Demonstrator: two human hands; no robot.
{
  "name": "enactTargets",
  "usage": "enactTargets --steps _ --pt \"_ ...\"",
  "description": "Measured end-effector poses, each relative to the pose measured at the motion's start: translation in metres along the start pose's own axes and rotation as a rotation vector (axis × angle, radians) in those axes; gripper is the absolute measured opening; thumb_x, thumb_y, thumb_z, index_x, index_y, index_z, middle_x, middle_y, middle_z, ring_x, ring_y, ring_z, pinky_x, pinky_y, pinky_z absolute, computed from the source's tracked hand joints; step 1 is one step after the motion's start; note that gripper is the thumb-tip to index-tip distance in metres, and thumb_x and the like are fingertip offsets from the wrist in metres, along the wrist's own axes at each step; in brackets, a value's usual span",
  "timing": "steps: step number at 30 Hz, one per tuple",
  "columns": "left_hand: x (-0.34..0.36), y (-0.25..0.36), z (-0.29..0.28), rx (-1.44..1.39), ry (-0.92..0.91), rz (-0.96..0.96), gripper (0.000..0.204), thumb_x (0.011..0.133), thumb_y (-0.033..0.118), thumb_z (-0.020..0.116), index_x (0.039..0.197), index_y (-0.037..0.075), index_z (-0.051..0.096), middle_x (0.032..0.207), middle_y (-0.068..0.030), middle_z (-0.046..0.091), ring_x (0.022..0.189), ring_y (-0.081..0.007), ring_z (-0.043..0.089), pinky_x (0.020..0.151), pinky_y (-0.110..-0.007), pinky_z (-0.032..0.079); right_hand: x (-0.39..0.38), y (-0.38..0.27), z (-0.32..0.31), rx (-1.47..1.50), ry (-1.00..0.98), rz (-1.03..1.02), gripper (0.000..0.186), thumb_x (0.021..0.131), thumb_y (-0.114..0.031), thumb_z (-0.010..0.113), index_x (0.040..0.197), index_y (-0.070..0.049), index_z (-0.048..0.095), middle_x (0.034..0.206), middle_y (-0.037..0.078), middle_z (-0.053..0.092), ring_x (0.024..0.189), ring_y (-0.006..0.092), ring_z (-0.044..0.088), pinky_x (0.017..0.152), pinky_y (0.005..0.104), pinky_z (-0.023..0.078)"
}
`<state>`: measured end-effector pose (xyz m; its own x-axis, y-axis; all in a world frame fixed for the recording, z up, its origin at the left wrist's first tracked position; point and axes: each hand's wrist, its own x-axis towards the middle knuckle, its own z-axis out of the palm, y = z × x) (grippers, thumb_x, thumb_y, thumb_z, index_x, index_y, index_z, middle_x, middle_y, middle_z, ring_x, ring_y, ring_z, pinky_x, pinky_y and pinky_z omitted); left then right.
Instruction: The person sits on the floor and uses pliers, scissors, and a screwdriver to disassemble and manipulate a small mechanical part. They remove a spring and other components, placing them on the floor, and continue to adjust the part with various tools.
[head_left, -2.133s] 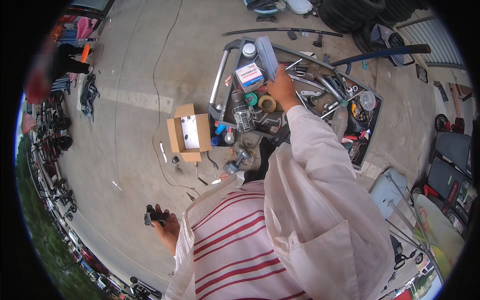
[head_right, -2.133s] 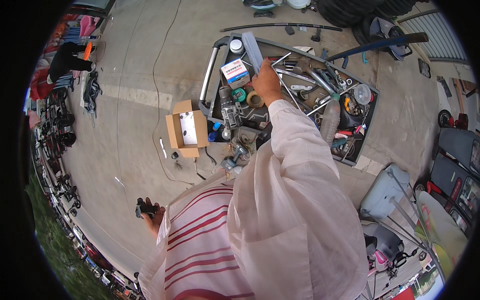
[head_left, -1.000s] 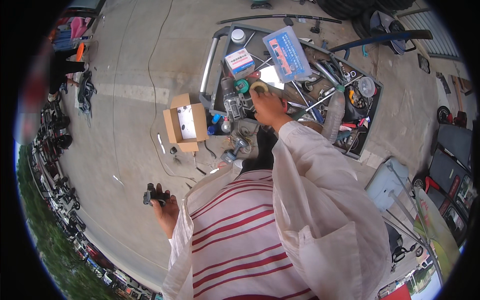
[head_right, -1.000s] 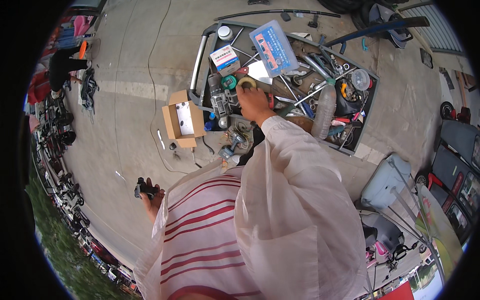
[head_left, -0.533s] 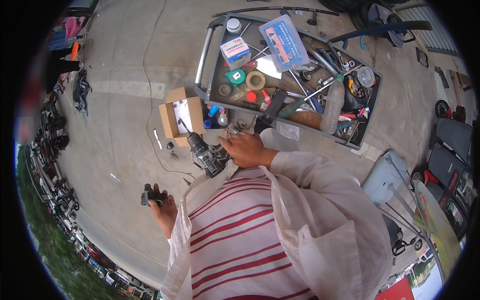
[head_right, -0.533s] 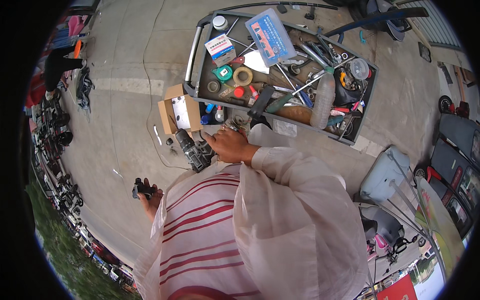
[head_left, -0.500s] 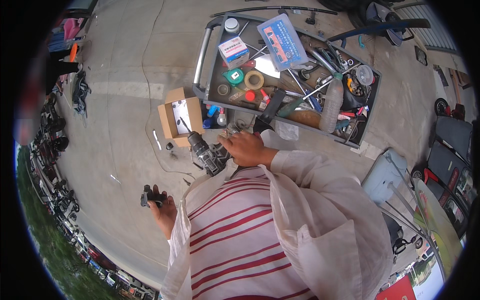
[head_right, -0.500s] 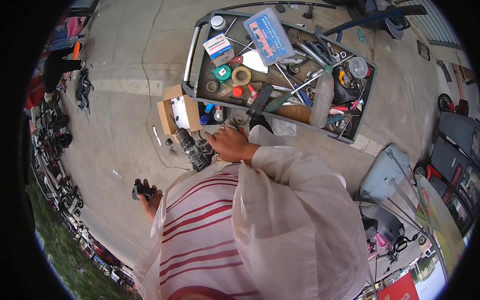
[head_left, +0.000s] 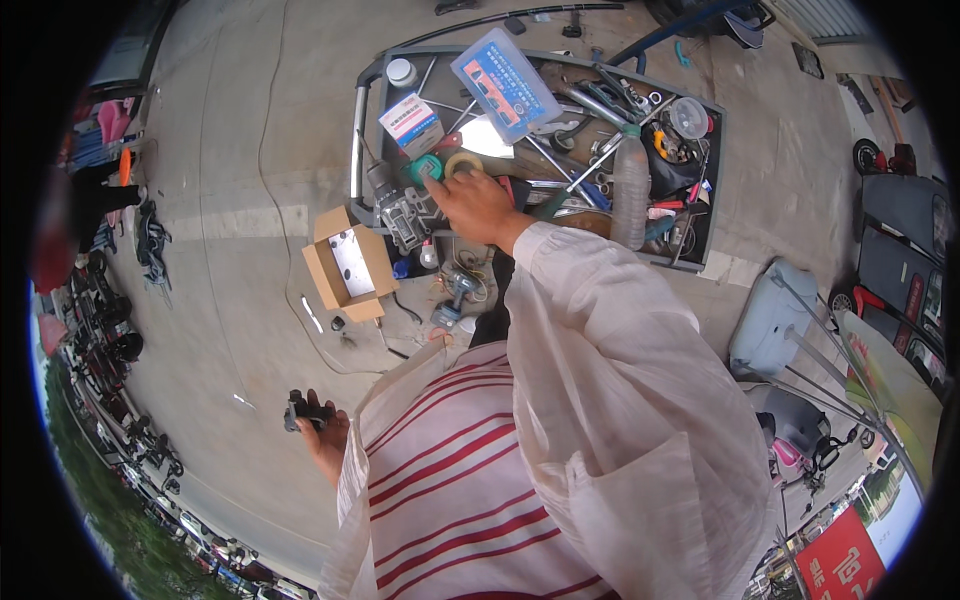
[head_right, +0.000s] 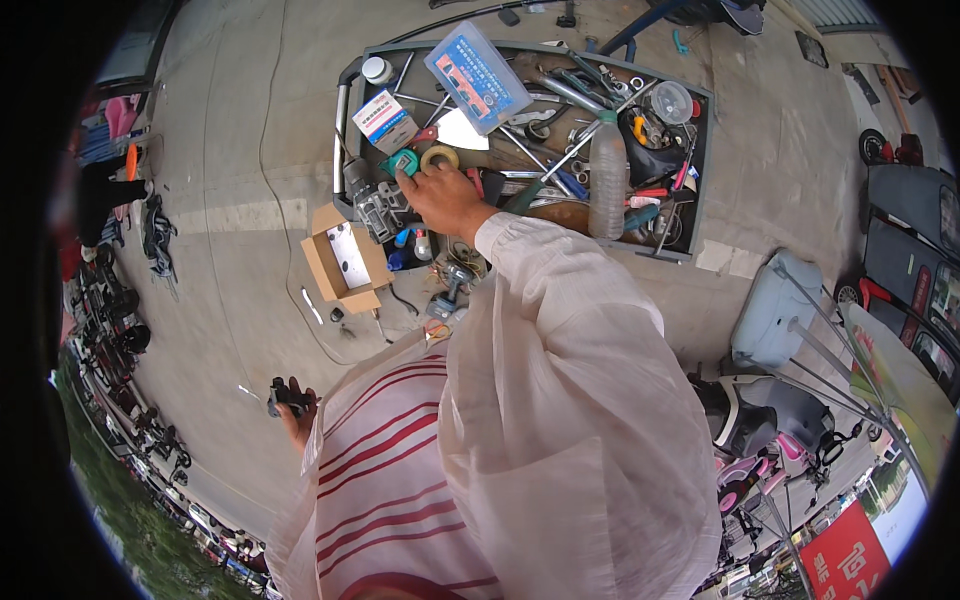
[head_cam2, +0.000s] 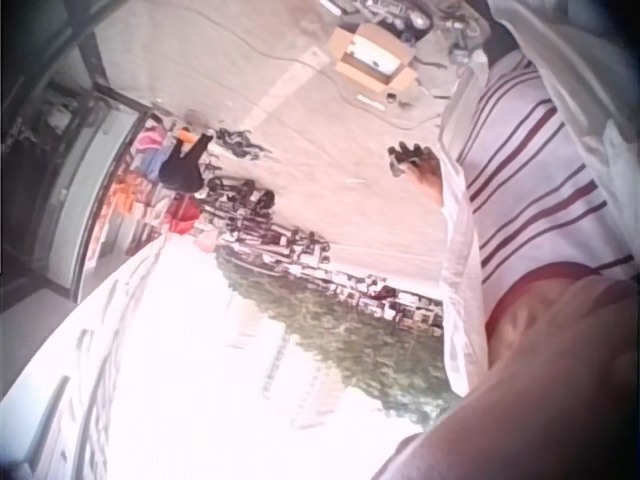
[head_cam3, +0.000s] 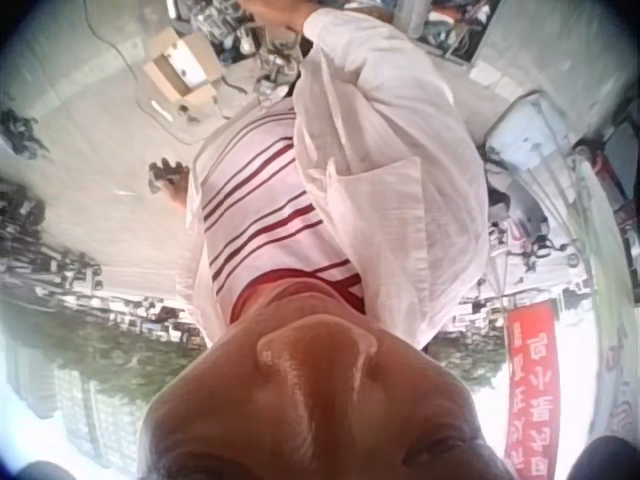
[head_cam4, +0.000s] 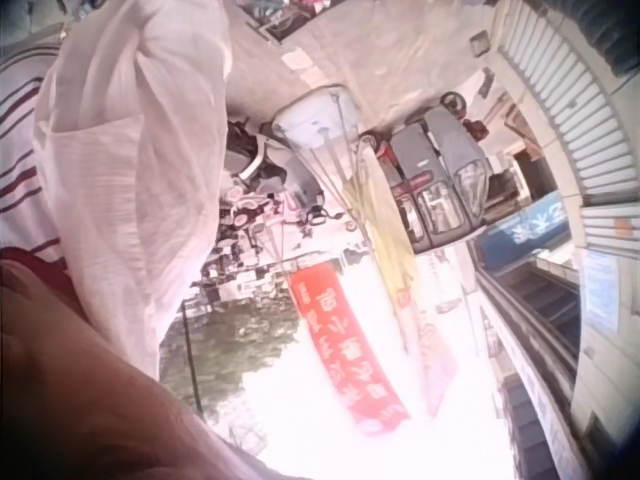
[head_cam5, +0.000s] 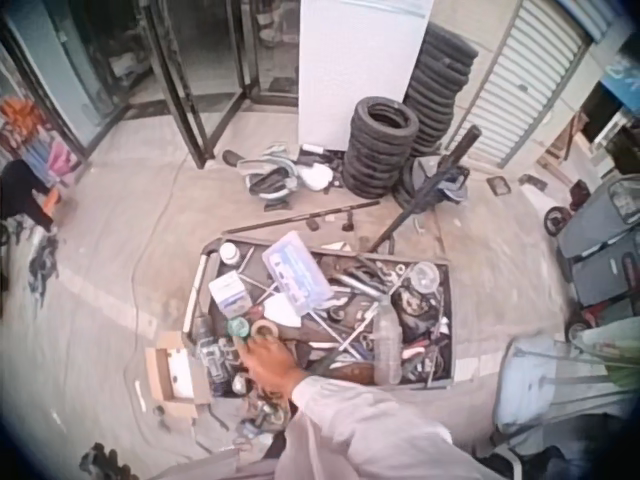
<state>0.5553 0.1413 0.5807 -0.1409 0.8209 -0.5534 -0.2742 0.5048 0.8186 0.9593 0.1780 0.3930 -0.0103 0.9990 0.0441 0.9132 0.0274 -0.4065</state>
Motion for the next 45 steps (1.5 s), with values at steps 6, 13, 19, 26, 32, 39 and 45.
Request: enactTargets --steps 6,13,19,26,32,39,45 --pt "0.013 0.002 0.019 0.026 -0.045 0.005 0.067 0.091 0.046 0.065 0.143 0.012 0.04 0.137 -0.0029 0.054 0.098 -0.0177 0.055 0.078 -0.03 0.048 -0.008 0.006 0.002 0.2 0.188 0.128 0.057 0.074 -0.014 0.071 0.127 -0.006 0.053 0.111 0.011 0.057 0.109 0.029 0.051 0.097 0.0413 0.039" --pt "0.019 0.007 0.039 0.068 -0.098 0.017 0.068 0.091 0.046 0.065 0.144 0.011 0.039 0.136 -0.0032 0.055 0.097 -0.0182 0.055 0.076 -0.03 0.048 -0.002 0.107 -0.017 0.356 0.756 0.933 0.071 0.073 -0.016 0.077 0.131 0.004 0.043 0.127 0.025 0.047 0.115 0.045 0.047 0.1 0.0486 0.038" --pt "0.024 0.006 0.043 0.127 -0.147 0.017 0.069 0.091 0.047 0.065 0.144 0.011 0.04 0.136 -0.0034 0.055 0.098 -0.0178 0.054 0.077 -0.031 0.047 0.033 0.058 -0.03 0.439 0.62 0.691 0.049 0.077 -0.008 0.073 0.117 0.002 0.048 0.11 0.023 0.052 0.107 0.0435 0.051 0.09 0.048 0.044" --pt "0.019 0.008 0.05 0.138 -0.154 -0.022 0.068 0.092 0.046 0.065 0.144 0.012 0.04 0.134 -0.0043 0.056 0.098 -0.0175 0.053 0.077 -0.031 0.046 0.025 -0.01 -0.006 0.653 0.514 0.495 0.058 0.082 -0.007 0.067 0.133 -0.001 0.042 0.126 0.024 0.046 0.114 0.0428 0.05 0.096 0.0441 0.045" --pt "0.011 0.002 0.041 0.092 -0.064 -0.017 0.066 0.092 0.045 0.064 0.144 0.012 0.04 0.134 -0.0035 0.056 0.098 -0.0173 0.052 0.076 -0.03 0.046 -0.073 0.016 -0.018 0.522 0.346 0.453 0.028 0.084 -0.007 0.064 0.111 -0.001 0.058 0.108 0.018 0.058 0.105 0.0383 0.057 0.088 0.0429 0.047" --pt "0.014 -0.005 0.042 0.087 -0.063 -0.03 0.065 0.093 0.046 0.063 0.143 0.012 0.041 0.134 -0.0036 0.056 0.097 -0.017 0.052 0.077 -0.03 0.046 -0.147 0.059 0.014 0.594 0.186 1.133 0.043 0.085 -0.038 0.067 0.088 0.004 0.059 0.086 0.025 0.066 0.085 0.0442 0.063 0.076 0.0479 0.05" --pt "0.018 -0.006 0.042 0.11 -0.131 -0.028 0.064 0.094 0.046 0.062 0.142 0.009 0.041 0.135 -0.0054 0.055 0.098 -0.0178 0.052 0.078 -0.031 0.047 -0.116 0.072 0.014 0.859 0.061 1.333 0.043 0.08 -0.038 0.071 0.083 0.004 0.061 0.076 0.015 0.069 0.052 0.0213 0.068 0.058 0.0355 0.054"
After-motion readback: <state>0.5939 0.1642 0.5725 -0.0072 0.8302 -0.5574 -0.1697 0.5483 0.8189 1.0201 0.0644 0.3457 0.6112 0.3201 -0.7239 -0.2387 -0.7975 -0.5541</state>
